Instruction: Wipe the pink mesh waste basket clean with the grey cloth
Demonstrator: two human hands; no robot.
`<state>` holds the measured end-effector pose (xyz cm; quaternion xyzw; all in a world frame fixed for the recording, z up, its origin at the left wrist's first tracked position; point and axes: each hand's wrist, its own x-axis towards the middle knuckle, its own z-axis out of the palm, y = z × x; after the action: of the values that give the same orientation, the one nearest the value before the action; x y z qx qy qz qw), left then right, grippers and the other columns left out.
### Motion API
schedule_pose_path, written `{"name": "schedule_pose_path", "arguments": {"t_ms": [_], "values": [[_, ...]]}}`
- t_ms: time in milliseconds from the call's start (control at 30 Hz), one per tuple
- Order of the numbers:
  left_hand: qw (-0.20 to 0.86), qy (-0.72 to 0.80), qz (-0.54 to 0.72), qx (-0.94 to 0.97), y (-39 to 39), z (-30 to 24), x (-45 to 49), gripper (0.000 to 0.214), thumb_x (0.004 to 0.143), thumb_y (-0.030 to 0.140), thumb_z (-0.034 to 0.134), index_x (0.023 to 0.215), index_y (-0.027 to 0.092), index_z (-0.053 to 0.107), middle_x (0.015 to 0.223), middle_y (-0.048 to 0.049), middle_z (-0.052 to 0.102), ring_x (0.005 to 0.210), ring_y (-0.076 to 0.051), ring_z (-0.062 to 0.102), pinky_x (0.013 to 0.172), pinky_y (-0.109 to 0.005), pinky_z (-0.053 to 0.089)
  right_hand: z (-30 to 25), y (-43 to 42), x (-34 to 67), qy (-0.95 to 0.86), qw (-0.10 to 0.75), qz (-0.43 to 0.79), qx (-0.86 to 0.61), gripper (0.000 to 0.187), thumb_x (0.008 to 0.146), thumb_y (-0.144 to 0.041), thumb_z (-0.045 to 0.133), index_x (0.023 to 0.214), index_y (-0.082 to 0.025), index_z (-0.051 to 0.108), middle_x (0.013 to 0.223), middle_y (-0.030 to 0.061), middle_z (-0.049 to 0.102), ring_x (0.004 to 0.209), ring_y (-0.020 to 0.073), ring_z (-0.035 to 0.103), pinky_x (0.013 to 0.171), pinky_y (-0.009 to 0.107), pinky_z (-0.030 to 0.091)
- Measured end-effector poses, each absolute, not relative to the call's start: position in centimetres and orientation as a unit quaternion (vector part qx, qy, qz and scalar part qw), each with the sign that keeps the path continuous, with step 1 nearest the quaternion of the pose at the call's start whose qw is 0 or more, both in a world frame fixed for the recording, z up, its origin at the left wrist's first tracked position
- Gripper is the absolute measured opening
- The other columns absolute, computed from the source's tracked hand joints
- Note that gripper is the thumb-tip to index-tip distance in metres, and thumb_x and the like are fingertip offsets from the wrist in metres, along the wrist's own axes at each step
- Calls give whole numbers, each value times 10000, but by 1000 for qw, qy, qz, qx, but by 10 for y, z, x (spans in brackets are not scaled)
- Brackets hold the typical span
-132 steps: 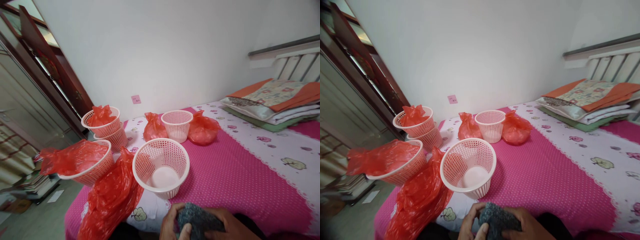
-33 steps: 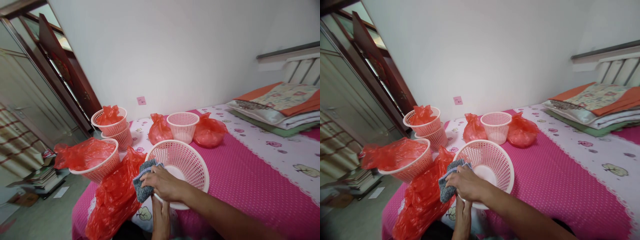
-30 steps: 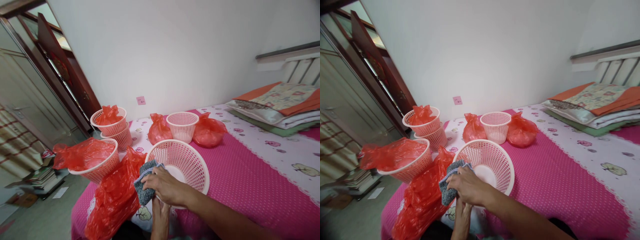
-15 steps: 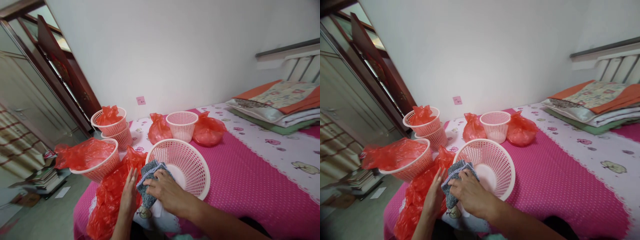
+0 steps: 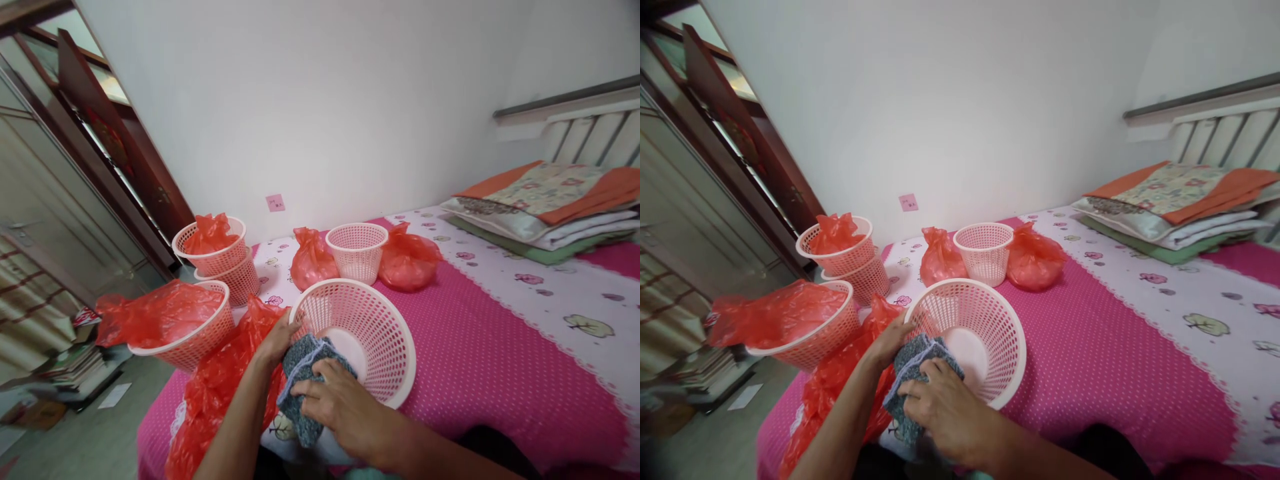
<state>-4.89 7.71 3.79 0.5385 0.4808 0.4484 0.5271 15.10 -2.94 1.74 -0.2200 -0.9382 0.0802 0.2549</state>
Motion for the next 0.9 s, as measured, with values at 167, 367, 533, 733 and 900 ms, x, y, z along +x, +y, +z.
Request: {"name": "schedule_pose_path", "arguments": {"t_ms": [167, 367, 533, 733, 900], "values": [[547, 459, 470, 519, 74, 38, -48, 413, 709, 258, 808, 1111, 195, 734, 1090, -63, 791, 1061, -260, 710, 1094, -439, 500, -10, -40, 178, -916, 284, 196, -206, 179, 925, -110, 618, 997, -243, 714, 1307, -16, 757, 1171, 239, 545, 1013, 403, 423], [537, 473, 493, 495, 80, 27, -45, 479, 641, 174, 763, 1118, 181, 720, 990, -44, 778, 1005, -260, 721, 994, -416, 548, 3, -50, 233, -871, 317, 317, -202, 287, 968, -129, 459, 879, -243, 707, 1125, 31, 791, 1090, 222, 632, 976, 401, 490], [534, 473, 488, 503, 84, 20, -47, 559, 636, 138, 677, 1192, 188, 697, 950, -22, 768, 869, -223, 704, 902, -382, 565, 16, -48, 280, -868, 312, 300, -243, 372, 1067, -222, 390, 863, -250, 700, 1039, 60, 776, 1087, 238, 655, 977, 424, 511], [537, 478, 478, 505, 79, 28, -44, 505, 642, 158, 684, 1146, 187, 701, 935, -18, 756, 864, -224, 701, 902, -393, 570, 14, -23, 315, -897, 256, 217, -287, 244, 950, -159, 503, 790, -254, 662, 896, 24, 740, 1019, 255, 628, 987, 474, 461], [517, 490, 476, 516, 76, 31, -42, 458, 661, 172, 690, 1118, 187, 709, 1011, -39, 766, 982, -249, 719, 999, -427, 554, 26, -4, 331, -890, 258, 194, -322, 264, 866, -103, 556, 708, -268, 689, 873, 22, 722, 926, 236, 633, 924, 433, 471]]}}
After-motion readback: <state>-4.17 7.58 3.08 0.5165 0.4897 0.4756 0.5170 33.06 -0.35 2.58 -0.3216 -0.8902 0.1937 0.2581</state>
